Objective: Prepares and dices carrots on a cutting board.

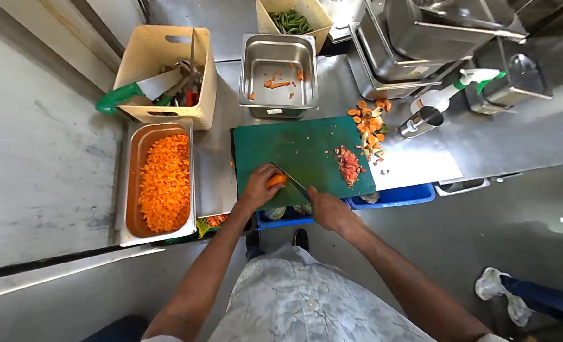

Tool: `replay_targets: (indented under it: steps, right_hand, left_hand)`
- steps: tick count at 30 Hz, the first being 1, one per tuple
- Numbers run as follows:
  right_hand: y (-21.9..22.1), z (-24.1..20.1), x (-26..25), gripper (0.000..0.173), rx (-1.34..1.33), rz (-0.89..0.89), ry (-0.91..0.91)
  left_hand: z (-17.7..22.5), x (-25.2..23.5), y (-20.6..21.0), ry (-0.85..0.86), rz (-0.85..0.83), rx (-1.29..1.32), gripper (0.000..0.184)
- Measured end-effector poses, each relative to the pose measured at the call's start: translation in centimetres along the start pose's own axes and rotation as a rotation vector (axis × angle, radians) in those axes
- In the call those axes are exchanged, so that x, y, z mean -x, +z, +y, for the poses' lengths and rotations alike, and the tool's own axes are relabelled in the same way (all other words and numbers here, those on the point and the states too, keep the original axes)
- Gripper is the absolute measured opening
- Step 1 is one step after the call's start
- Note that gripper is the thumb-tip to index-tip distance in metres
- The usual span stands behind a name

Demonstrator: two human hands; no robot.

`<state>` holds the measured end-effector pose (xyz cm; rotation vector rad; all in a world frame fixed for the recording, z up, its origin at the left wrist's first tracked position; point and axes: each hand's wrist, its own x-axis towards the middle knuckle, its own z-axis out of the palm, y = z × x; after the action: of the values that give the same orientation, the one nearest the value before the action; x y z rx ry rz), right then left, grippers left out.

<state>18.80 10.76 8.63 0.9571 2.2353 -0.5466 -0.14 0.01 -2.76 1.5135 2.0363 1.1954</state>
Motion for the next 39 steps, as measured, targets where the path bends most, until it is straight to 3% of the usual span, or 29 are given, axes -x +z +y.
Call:
replay_targets:
  steps: [4, 7, 12, 16, 19, 21, 26, 34, 39]
  right_hand:
    - [2.2, -0.4, -3.2, 0.045, -0.083, 0.026, -0.036]
    - [3.0, 0.1, -3.8, 0.039, -0.108, 0.040, -0.043]
    - [0.0, 3.6, -6.8, 0.040, -0.143, 0.073, -0.163]
    - [-3.3, 6.3, -6.9, 0.041, -0.227, 0.331, 0.024]
    - [-2.5, 6.4, -3.4, 0.033, -0.296, 0.456, -0.064]
    - [-0.6, 6.0, -2.7, 0.030, -0.296, 0.413, -0.101]
    - [1.6, 4.1, -1.5, 0.032, -0.239, 0.222, -0.005]
    - [-0.1, 1.1, 1.0, 0.033, -0.111, 0.075, -0.007]
    - [1.7, -0.3, -1.2, 0.038, -0.124, -0.023, 0.001]
  left_hand:
    - [0.4, 0.3, -0.1, 0.008, 0.016, -0.012, 0.032]
    - [1.4, 0.6, -0.3, -0.067, 0.021, -0.067, 0.039]
    - [2.8, -0.1, -0.2, -0.272, -0.075, -0.174, 0.054]
    - [4.8, -0.6, -3.2, -0.244, 0.182, 0.202, 0.049]
    - [5.5, 0.1, -5.0, -0.203, 0.355, 0.544, 0.045]
    - [3.8, 1.0, -4.5, -0.196, 0.384, 0.477, 0.044]
    - [-0.2, 4.1, -2.1, -0.312, 0.301, 0.030, 0.040]
    - [-0.1, 3.7, -1.7, -0.286, 0.291, 0.002, 0.039]
    - [0.5, 3.3, -1.5, -0.294, 0.268, -0.024, 0.037]
